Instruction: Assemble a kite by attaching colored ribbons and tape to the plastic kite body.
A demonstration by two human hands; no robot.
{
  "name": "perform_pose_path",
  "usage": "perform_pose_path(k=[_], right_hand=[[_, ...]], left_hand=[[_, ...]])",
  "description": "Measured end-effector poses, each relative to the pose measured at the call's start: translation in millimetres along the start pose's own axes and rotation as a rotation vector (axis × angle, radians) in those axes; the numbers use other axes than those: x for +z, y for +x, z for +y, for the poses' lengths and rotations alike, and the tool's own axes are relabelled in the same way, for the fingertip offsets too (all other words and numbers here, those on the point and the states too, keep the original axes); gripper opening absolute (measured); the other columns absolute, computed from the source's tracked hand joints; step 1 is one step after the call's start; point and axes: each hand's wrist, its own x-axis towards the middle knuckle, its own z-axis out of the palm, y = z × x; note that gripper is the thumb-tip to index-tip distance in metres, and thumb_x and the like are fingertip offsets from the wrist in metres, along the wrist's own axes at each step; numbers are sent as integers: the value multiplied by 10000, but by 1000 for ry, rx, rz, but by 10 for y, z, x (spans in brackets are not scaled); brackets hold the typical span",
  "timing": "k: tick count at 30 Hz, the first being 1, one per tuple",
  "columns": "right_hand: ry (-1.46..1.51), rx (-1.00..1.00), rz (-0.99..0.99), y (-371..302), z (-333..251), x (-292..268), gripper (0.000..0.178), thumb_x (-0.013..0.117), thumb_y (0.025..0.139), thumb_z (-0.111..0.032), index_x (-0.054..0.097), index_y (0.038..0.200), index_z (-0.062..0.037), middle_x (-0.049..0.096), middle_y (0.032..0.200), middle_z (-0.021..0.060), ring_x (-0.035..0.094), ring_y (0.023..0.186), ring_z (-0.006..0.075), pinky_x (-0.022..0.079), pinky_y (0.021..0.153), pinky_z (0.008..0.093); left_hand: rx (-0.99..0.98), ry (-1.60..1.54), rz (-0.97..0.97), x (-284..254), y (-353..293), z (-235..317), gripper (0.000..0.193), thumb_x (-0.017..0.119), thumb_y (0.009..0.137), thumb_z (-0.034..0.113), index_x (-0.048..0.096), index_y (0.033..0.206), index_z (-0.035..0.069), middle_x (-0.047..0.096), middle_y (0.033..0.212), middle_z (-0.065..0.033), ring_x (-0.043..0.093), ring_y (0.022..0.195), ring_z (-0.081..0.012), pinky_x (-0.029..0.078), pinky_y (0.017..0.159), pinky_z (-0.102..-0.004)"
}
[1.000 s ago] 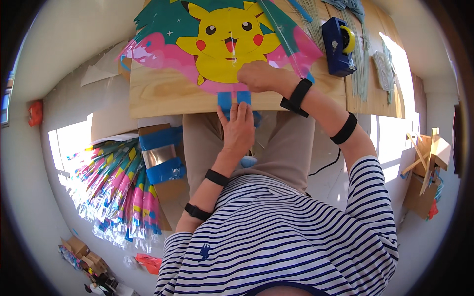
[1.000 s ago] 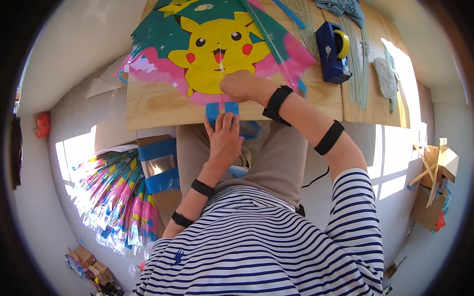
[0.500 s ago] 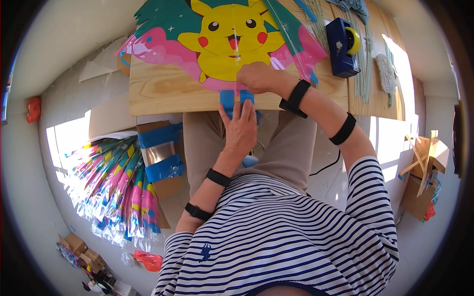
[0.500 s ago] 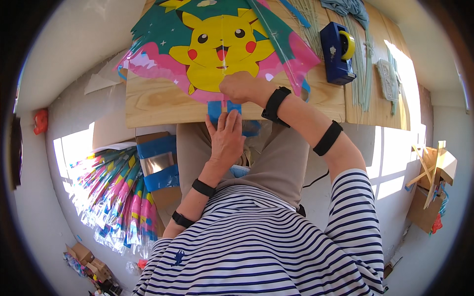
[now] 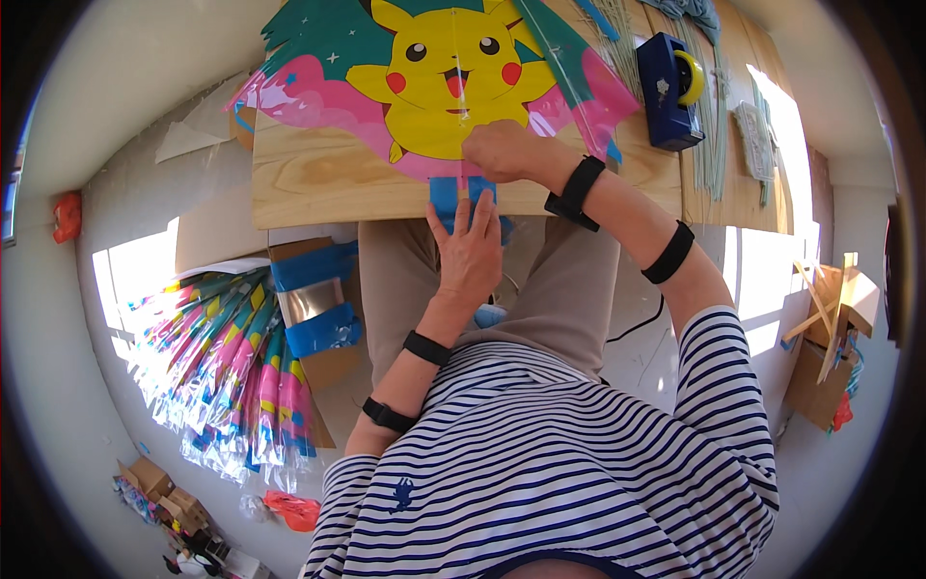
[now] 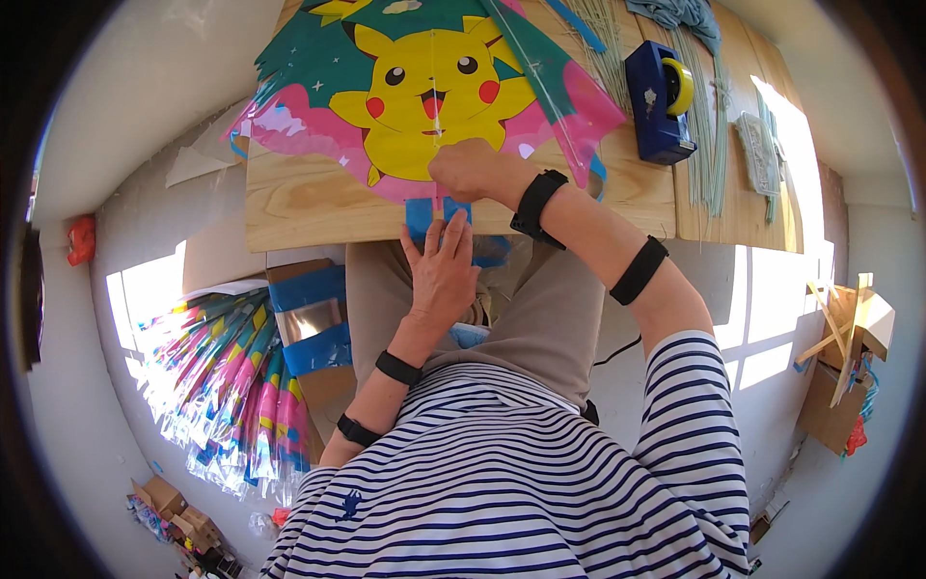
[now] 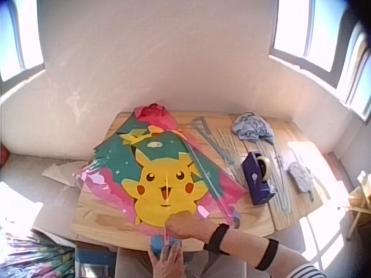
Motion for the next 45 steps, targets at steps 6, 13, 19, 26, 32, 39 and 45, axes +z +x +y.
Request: perform_pose_path(k=[6, 13, 19, 26, 32, 39, 45], right_hand=[[-38, 36, -68, 7, -26, -35, 147, 653, 760, -82, 735, 877, -49, 713, 920, 169, 701, 873, 365, 560, 705, 451], [-35, 35, -61, 15, -11, -5, 154, 660, 745, -82, 732, 877, -50, 711, 913, 167, 701, 865, 364, 559, 693, 453], [-46, 39, -58, 21, -13, 4, 149, 662, 744, -85, 732, 872, -54, 710, 910, 163, 703, 857, 362, 558, 680, 451], [-50, 50, -45, 27, 0, 28, 143, 656, 755, -90, 733, 872, -58, 715, 917, 158, 707, 859, 353, 555, 676, 453], [-61, 85, -58, 31, -10, 4, 139, 660, 756, -102, 736, 864, -62, 721, 905, 149, 712, 854, 349, 554, 667, 448], [-145, 104, -8, 20, -7, -58, 131, 694, 719, -97, 744, 837, -70, 722, 849, 131, 721, 811, 329, 548, 621, 434], [-116, 102, 42, 13, -4, -60, 98, 670, 703, -84, 718, 782, -52, 707, 819, 162, 714, 782, 348, 548, 610, 443]], left_hand=[[-4, 2, -22, 0, 1, -5, 681, 779, 728, 206, 540, 1332, 1, 368, 1512, -56, 405, 1315, -309, 163, 1101, -712], [-8, -38, -33, -41, 10, 0, 628, 737, 745, 180, 549, 1314, -8, 373, 1513, -73, 404, 1318, -324, 158, 1093, -727], [-8, -68, -30, -59, 15, 1, 594, 718, 751, 167, 563, 1295, -17, 385, 1508, -87, 401, 1322, -334, 147, 1089, -742], [-6, -19, -41, -62, 17, -3, 678, 771, 733, 196, 536, 1340, 8, 382, 1513, -57, 399, 1322, -312, 177, 1091, -713], [5, -26, -37, -91, 32, -15, 687, 785, 718, 188, 542, 1334, 8, 410, 1491, -57, 408, 1311, -310, 200, 1083, -705], [9, -28, -58, -122, 38, -12, 704, 794, 708, 182, 534, 1340, 15, 403, 1492, -52, 415, 1300, -307, 207, 1082, -705], [15, -19, -53, -127, 39, -4, 705, 801, 698, 183, 541, 1331, 14, 401, 1494, -52, 416, 1295, -306, 211, 1081, -704]])
